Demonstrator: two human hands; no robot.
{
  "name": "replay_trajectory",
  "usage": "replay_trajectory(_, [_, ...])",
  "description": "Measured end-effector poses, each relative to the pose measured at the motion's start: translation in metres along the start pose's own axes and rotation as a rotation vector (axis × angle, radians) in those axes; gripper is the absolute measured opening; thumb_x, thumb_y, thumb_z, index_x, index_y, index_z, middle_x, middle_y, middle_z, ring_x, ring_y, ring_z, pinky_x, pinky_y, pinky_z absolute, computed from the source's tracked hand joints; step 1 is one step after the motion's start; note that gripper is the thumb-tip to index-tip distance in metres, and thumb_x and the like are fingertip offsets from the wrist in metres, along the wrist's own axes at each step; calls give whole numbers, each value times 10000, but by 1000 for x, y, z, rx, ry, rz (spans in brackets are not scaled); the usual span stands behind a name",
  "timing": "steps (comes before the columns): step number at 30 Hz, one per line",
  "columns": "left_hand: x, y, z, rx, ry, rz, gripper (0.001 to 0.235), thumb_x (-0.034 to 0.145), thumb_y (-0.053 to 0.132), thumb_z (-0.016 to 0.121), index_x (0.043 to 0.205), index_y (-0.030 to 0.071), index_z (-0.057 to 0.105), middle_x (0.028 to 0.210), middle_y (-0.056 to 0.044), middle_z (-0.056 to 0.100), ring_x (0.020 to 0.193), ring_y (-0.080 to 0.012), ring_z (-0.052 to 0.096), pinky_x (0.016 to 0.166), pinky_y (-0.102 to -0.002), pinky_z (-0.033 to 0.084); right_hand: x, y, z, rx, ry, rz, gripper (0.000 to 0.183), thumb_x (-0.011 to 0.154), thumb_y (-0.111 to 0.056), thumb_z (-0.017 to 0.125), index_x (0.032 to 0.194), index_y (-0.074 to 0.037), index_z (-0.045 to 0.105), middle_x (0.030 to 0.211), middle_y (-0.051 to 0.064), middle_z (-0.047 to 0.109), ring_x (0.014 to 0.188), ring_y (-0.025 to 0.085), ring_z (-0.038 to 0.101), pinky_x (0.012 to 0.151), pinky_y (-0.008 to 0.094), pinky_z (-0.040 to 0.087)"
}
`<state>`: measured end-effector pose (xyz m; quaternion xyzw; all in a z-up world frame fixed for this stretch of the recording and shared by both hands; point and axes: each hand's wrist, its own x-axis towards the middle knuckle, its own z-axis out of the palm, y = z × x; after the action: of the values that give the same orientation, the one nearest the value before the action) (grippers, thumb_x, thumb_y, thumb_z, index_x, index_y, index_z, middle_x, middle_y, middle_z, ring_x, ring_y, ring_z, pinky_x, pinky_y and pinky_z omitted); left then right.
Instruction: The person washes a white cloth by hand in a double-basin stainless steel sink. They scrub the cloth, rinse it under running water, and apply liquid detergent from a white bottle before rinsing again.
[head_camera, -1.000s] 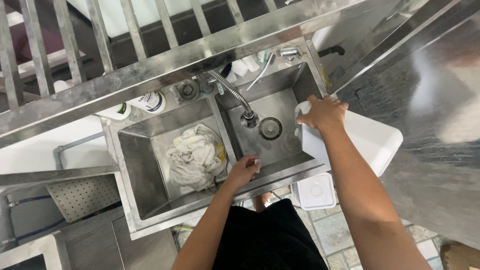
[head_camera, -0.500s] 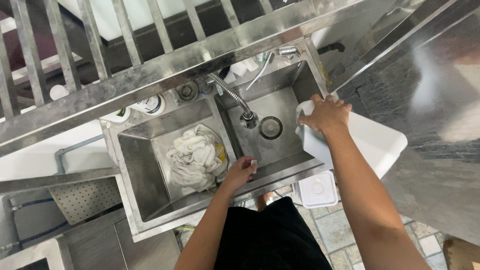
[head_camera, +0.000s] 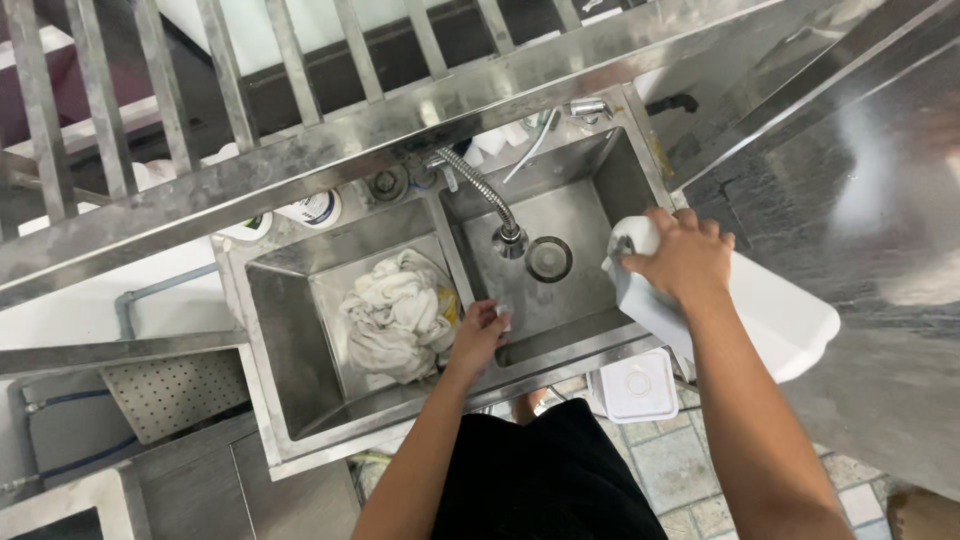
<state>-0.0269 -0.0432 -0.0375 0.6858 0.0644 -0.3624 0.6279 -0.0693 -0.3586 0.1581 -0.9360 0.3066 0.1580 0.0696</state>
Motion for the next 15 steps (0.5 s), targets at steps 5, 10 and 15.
replay_trajectory(5, [-3,15,13,-65,61,21,566,949,224,682,1422,33,437,1190,-135,675,969,-192,685,755,-323,562,32,-17,-2,-48,-173,47,892,732,-633,769,1513,-322,471,1522,138,488,1396,402,441,1114,576,343])
replay_trajectory(10, [-8,24,21,-62,30,-6,570,946,234,676,1422,31,437,1196,-106,681,988,-167,693,767,-297,570,34,-21,-3,-48,-183,40,859,743,-601,764,1509,-325,489,1522,145,497,1396,415,454,1117,563,349])
replay_trajectory(15, [-5,23,19,-65,11,19,561,941,219,683,1414,24,453,1182,-125,682,984,-172,694,759,-299,570,41,-26,-4,-62,-208,26,839,739,-593,768,1488,-307,522,1500,137,526,1405,411,457,1145,580,324])
